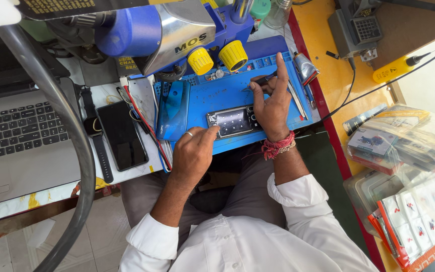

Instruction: The person uses a screwdriver to remove screws from a smartphone's internal frame, then handles the phone and its back cover. The person places the back cover on the mat and continues to manipulate the phone's internal components.

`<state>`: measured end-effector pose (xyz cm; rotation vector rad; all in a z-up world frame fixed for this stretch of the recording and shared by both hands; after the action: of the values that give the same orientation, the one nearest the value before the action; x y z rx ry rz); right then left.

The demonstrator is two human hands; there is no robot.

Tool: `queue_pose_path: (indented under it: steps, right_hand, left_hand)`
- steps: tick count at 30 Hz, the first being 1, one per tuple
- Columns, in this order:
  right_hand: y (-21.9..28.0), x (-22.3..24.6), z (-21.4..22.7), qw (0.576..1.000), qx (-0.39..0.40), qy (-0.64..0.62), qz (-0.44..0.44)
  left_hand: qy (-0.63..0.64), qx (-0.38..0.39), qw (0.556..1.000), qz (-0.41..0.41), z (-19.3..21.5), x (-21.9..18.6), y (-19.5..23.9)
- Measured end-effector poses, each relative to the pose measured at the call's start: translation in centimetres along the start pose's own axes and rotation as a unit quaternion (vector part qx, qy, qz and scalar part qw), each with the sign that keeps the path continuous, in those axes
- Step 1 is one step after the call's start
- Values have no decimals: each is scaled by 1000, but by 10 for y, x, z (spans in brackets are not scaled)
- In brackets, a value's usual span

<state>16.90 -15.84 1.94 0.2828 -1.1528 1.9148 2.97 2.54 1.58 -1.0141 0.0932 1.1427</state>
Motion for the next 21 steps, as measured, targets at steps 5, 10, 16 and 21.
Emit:
queue_pose_path:
  steps: [5,10,16,21]
  right_hand:
    - [0,0,-1,1000,5,1,-6]
    - [2,3,1,1000,-11,0,24]
    - [7,9,5,998,-24,-22,50]
    - [17,27,4,998,-14,-53,33]
  left_hand:
    - [-43,15,998,-51,6,-7,1]
    - [-91,36,990,-102,8,-15,0]
    - [-116,53,981,-148,10,-17,-2]
    - [-136,53,979,-143,8,-15,2]
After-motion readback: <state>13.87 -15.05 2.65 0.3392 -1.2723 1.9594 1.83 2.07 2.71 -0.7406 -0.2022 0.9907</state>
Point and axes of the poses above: each hand's wrist, its own y-axis away from the middle knuckle, its own z-axis out of the back of the hand, x = y × z, the point moved 2 cm from there along -y, towards the middle knuckle, and after that the axes turned 7 degrees about y, right-handed, at the moved point
